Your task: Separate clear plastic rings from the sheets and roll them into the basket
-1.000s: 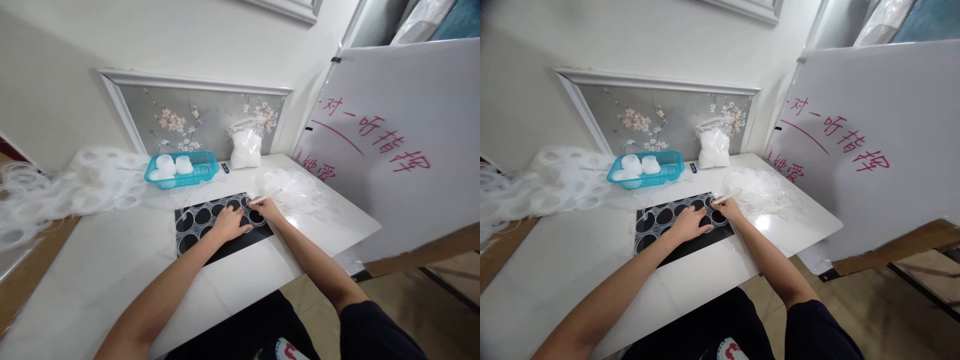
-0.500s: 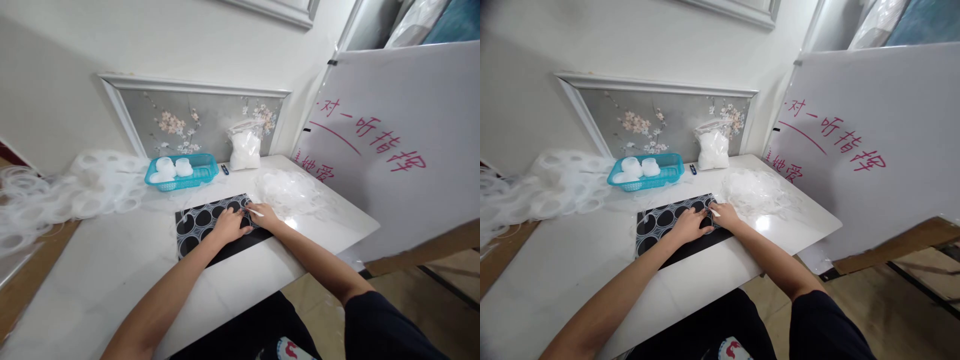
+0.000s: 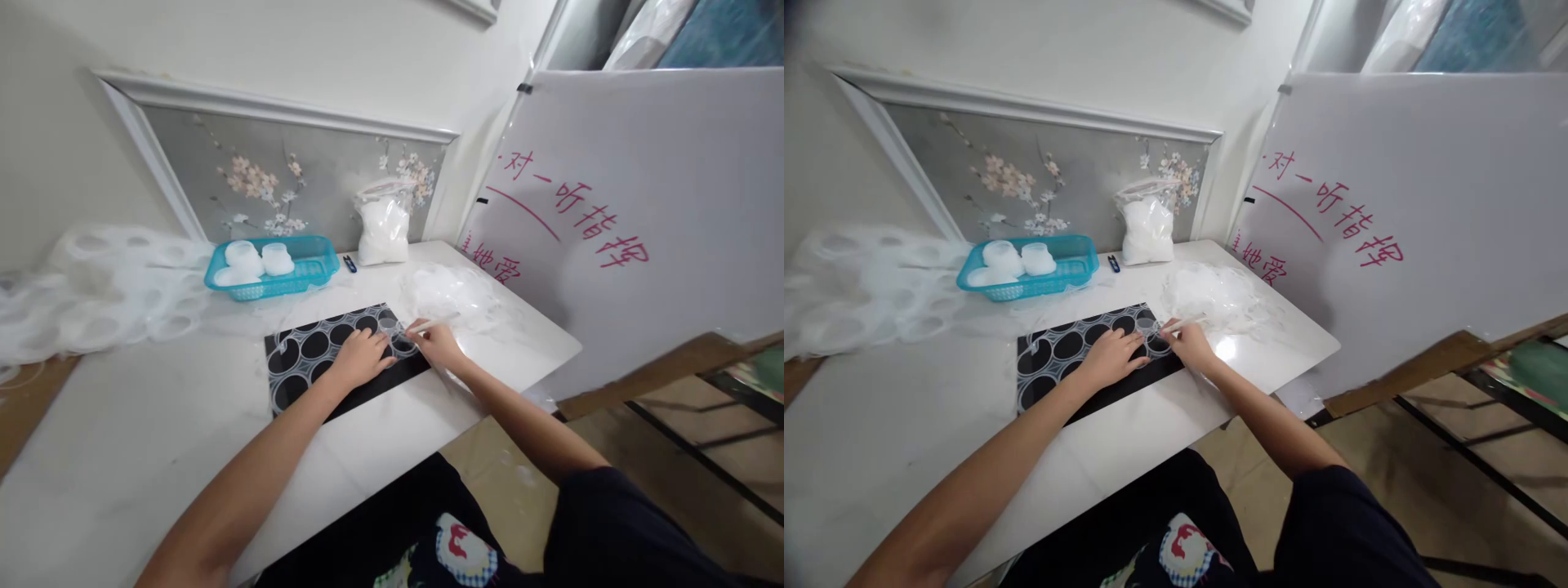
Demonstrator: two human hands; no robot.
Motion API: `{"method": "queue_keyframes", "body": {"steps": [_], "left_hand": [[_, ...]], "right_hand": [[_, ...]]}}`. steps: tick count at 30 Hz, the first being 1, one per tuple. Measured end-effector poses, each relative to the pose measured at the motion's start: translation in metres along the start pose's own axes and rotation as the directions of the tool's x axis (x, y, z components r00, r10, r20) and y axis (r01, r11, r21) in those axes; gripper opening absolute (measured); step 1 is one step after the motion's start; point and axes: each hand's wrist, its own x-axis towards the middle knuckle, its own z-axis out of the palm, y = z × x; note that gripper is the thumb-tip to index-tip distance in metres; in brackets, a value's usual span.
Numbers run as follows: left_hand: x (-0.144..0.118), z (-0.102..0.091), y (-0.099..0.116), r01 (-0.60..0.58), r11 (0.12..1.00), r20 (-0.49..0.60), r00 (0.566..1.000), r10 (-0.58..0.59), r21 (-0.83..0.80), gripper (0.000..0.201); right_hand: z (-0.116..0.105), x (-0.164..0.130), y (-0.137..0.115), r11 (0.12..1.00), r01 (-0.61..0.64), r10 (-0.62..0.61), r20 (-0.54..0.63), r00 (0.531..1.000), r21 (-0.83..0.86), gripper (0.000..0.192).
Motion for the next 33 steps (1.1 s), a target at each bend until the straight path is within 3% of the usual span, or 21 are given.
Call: {"method": "queue_keyframes", "body": {"steps": [2, 4, 7, 25, 29, 33], "left_hand": [[-0.001, 0.0, 0.003, -0.14, 0.99, 0.01, 0.99, 0.14, -0.004, 0.03], [-0.002, 0.0, 0.007, -0.256, 0.967, 0.028, 0.966, 0.256, -0.005, 0.035], [-0.003, 0.003, 0.009, -0.304, 0.952, 0.038, 0.952, 0.304, -0.023, 0.039], [0.0, 0.0, 0.008, -0.21, 0.974, 0.075, 0.974, 0.216, -0.08, 0.041], [0.001, -0.001, 0.009, -0.182, 0.978, 0.079, 0.978, 0.191, -0.103, 0.042], [0.002, -0.001, 0.008, -0.097, 0.987, 0.094, 0.99, 0.109, -0.125, 0.038]], "right_hand": [[0.006, -0.023, 0.004, 0.99, -0.043, 0.039, 0.035, 0.999, 0.133, 0.025], [0.008, -0.03, 0.007, 0.979, -0.072, 0.066, 0.036, 0.997, 0.189, 0.028], [0.007, -0.026, 0.008, 0.98, -0.082, 0.077, 0.032, 0.997, 0.183, 0.025], [0.005, -0.023, 0.004, 0.979, -0.082, 0.072, 0.06, 0.996, 0.188, 0.024], [0.009, -0.031, 0.004, 0.99, -0.062, 0.055, 0.054, 0.997, 0.124, 0.024], [0.015, -0.037, -0.001, 0.997, 0.046, -0.041, 0.073, 0.996, -0.057, 0.017]]}}
